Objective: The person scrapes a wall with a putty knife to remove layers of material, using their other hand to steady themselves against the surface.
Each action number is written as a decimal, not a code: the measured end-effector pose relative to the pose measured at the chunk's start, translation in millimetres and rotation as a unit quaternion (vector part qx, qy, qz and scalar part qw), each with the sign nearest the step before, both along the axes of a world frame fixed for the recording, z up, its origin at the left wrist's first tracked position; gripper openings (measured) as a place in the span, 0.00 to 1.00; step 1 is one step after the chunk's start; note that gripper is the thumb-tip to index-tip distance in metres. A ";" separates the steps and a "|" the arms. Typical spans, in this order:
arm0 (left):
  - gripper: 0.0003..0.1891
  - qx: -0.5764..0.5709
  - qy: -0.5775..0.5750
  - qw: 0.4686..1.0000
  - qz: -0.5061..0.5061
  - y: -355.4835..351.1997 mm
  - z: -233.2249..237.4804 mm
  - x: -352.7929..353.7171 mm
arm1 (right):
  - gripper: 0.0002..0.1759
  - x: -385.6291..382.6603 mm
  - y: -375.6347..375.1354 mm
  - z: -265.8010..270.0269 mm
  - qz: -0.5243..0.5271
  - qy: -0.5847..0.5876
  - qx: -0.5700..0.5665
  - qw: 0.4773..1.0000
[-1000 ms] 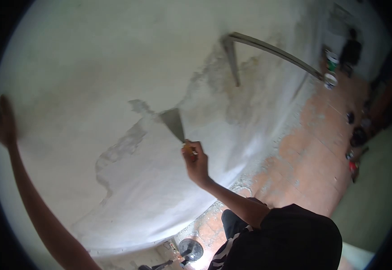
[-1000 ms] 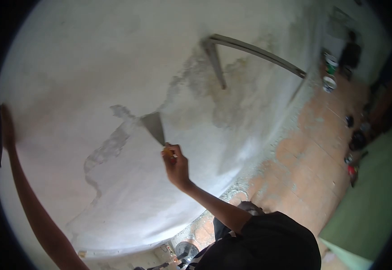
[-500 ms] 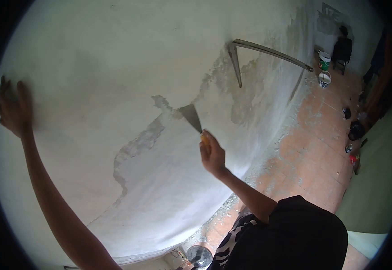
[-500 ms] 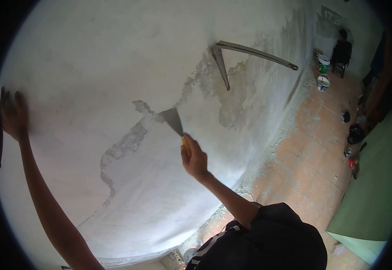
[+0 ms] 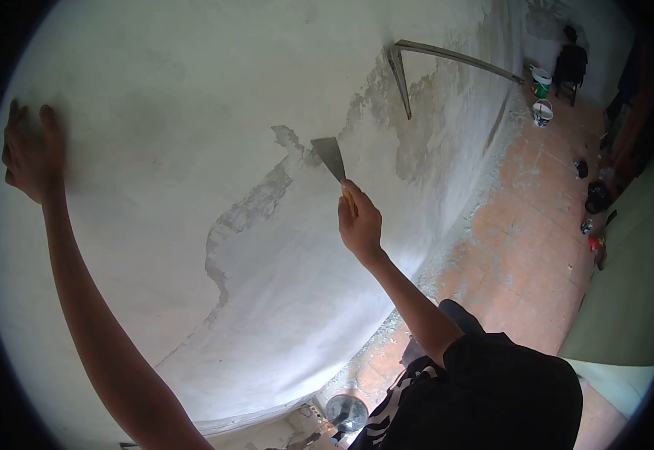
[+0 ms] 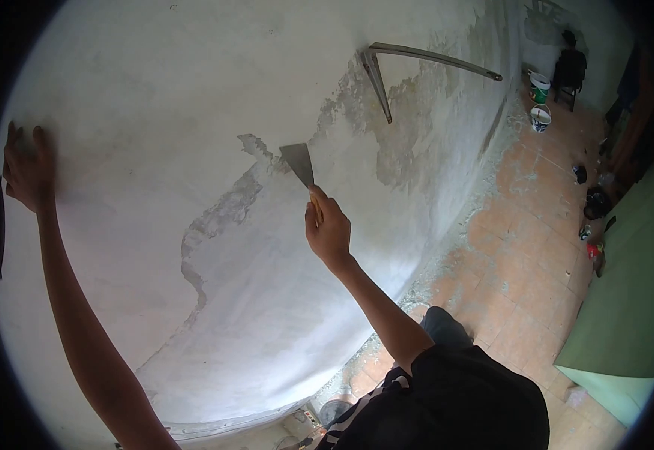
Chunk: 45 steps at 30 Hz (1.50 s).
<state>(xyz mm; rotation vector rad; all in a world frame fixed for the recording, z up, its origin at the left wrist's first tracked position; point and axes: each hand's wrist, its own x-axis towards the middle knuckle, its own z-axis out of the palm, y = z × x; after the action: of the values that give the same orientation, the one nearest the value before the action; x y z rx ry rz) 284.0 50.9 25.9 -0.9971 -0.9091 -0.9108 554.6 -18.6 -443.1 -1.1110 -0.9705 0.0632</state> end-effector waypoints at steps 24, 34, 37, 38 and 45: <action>0.34 -0.014 -0.013 1.000 -0.018 -10.1 -9.8 17.5 | 0.18 -17.9 -9.8 29.9 0.039 0.067 -0.045 0.996; 0.33 0.002 -0.009 1.000 0.017 -6.2 -5.3 11.8 | 0.20 -19.4 -18.1 33.8 0.079 0.057 -0.123 0.988; 0.34 0.003 -0.010 1.000 0.013 -4.7 -5.8 10.6 | 0.20 -19.7 -19.7 27.4 0.073 0.049 -0.126 0.988; 0.34 0.003 -0.010 1.000 0.006 -4.7 -4.3 10.6 | 0.20 -22.3 -19.9 21.6 0.049 0.016 -0.099 0.994; 0.34 0.011 -0.010 1.000 0.021 -0.2 -0.8 5.1 | 0.21 -14.2 -18.9 5.0 0.082 0.009 -0.114 0.990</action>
<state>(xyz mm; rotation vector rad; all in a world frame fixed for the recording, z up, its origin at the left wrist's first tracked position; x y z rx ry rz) 289.1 50.7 25.1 -0.9477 -0.9311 -0.8955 540.4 -37.5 -438.1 -1.2358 -1.0554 0.3237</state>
